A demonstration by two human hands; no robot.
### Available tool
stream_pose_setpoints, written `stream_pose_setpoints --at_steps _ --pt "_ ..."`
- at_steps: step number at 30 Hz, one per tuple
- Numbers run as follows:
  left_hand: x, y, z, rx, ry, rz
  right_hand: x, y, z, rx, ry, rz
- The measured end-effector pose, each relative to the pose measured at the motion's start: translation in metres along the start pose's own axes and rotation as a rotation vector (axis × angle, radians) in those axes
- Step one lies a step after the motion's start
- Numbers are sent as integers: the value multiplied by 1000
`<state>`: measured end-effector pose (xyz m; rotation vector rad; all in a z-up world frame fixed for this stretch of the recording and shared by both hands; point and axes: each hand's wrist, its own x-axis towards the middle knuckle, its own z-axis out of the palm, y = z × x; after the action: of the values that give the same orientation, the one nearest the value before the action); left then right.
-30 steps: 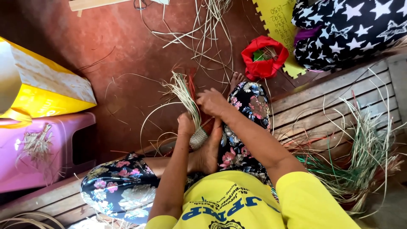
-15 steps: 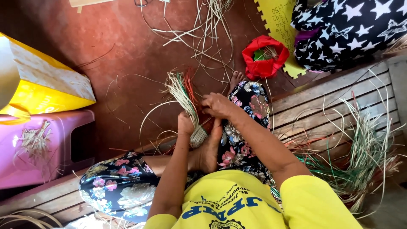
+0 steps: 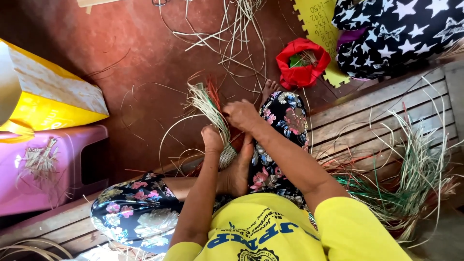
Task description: Weaving a basket using dried plant fibers by interlacing strands.
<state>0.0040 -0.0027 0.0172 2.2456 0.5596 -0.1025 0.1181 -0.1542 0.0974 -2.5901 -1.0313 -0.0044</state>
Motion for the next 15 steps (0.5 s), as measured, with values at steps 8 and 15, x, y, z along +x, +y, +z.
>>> stream_pose_setpoints --at_steps 8,15 --pt "-18 53 -44 -333 43 -106 -8 3 -42 391 -326 114" --pt "4 15 -21 -270 -259 -279 15 -1 -89 597 -655 305"
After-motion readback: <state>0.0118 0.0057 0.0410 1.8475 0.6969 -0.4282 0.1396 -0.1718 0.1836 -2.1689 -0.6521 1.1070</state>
